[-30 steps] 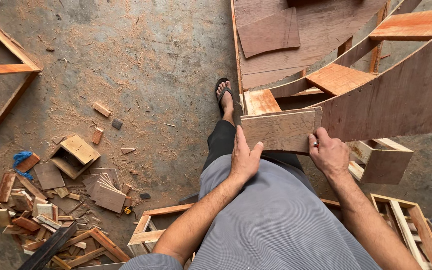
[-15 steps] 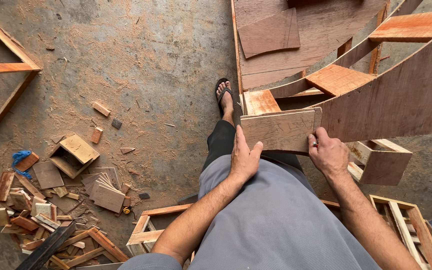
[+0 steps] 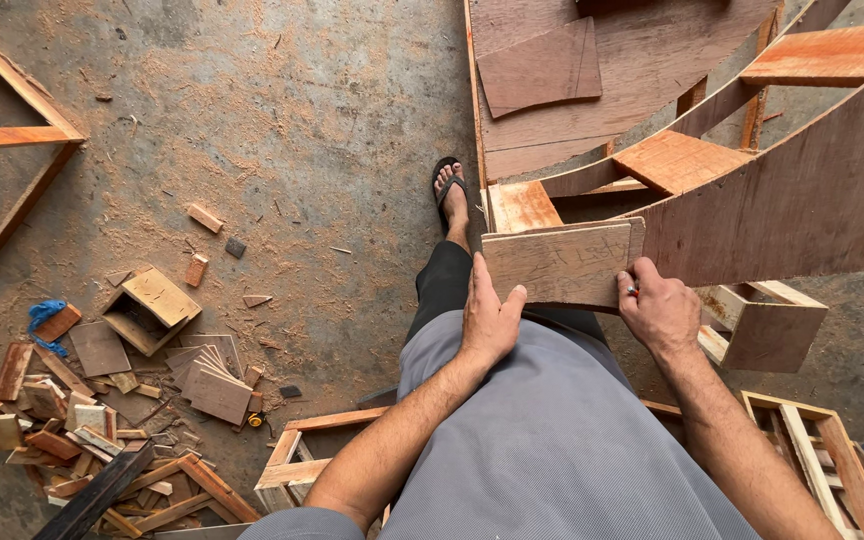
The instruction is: The person positions small wooden pieces against a curved wooden structure and uses a pencil to trace outlines onto the pieces. The person repeatedly picks up, aligns, and marks the wood pieces, then places them aside.
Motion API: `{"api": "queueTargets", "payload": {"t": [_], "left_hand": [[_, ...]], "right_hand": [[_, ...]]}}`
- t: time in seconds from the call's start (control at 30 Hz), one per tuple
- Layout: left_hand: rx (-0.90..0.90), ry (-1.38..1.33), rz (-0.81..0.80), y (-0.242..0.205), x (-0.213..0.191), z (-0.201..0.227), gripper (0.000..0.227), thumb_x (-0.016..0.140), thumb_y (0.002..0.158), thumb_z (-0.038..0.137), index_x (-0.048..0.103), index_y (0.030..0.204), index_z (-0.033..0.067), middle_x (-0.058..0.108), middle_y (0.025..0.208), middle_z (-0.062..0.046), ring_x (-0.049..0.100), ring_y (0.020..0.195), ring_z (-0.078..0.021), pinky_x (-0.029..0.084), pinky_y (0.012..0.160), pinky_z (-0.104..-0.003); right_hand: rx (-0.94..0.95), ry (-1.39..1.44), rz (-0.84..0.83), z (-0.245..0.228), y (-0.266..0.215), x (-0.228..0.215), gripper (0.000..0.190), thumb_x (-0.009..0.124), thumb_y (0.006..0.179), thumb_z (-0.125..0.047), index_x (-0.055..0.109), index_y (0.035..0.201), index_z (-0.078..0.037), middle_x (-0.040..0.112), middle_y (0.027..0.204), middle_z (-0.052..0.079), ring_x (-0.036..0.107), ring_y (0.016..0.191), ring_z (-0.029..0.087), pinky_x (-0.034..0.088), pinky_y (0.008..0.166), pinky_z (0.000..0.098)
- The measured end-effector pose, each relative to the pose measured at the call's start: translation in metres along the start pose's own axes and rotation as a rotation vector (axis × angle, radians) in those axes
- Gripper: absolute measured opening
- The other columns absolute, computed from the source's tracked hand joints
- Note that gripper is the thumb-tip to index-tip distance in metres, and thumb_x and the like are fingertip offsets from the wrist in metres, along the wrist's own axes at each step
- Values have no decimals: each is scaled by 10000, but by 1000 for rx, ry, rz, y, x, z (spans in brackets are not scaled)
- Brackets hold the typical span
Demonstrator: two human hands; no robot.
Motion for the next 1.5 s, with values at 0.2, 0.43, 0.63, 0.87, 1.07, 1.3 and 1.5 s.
{"api": "queueTargets", "payload": {"t": [0.2, 0.43, 0.63, 0.87, 1.07, 1.3, 1.5], "left_hand": [[-6, -13, -8, 0, 1, -3, 929, 590, 947, 301, 36, 1590, -75, 210, 1638, -294, 240, 1543, -375, 236, 1244, -426], [45, -29, 69, 0, 0, -6, 892, 622, 945, 267, 118, 1592, -80, 241, 1644, -296, 248, 1545, -385, 233, 1251, -410], [158, -37, 214, -2, -8, -10, 771, 637, 931, 215, 297, 1563, -68, 360, 1577, -273, 358, 1472, -394, 310, 1207, -417], [235, -43, 363, -1, -25, -18, 540, 712, 909, 171, 585, 1408, 9, 572, 1368, -183, 597, 1207, -326, 495, 1022, -389], [322, -87, 504, -5, -41, -19, 410, 798, 862, 169, 726, 1257, 86, 700, 1094, -86, 708, 1003, -264, 591, 866, -359], [358, -129, 558, -7, -38, -22, 369, 802, 868, 153, 739, 1228, 103, 712, 1045, -41, 705, 978, -216, 598, 864, -330], [309, -164, 545, -4, -33, -27, 343, 794, 882, 167, 749, 1219, 122, 703, 1032, -24, 707, 963, -197, 599, 853, -322]], "right_hand": [[-8, 18, 8, -1, 0, -1, 259, 600, 1038, -370, 604, 983, -117, 663, 622, 131, 696, 600, 340, 567, 593, 488], [27, -31, -21, 6, 5, 3, 264, 638, 1011, -424, 640, 1033, -161, 679, 704, 205, 693, 694, 433, 550, 649, 553], [49, -21, -37, 11, 7, 5, 264, 656, 1012, -415, 670, 1065, -157, 698, 777, 233, 691, 785, 469, 548, 725, 573], [36, -22, -88, 16, 10, 8, 264, 649, 1030, -389, 695, 1088, -135, 725, 817, 221, 706, 821, 444, 557, 778, 551], [31, 27, -83, 19, 11, 8, 264, 658, 1028, -370, 703, 1076, -114, 734, 869, 205, 708, 850, 428, 557, 784, 530], [0, 108, -85, 23, 13, 12, 273, 654, 1076, -331, 680, 1089, -60, 734, 897, 194, 728, 832, 372, 569, 767, 473], [-21, 103, -104, 20, 15, 12, 268, 632, 1078, -300, 668, 1091, -35, 732, 889, 194, 729, 812, 351, 571, 766, 456]]}}
Point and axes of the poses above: each hand's wrist, its own y-axis towards the middle knuckle, its own x-axis out of the palm, z = x × y, the point moved 7 cm from there along y, towards the middle knuckle
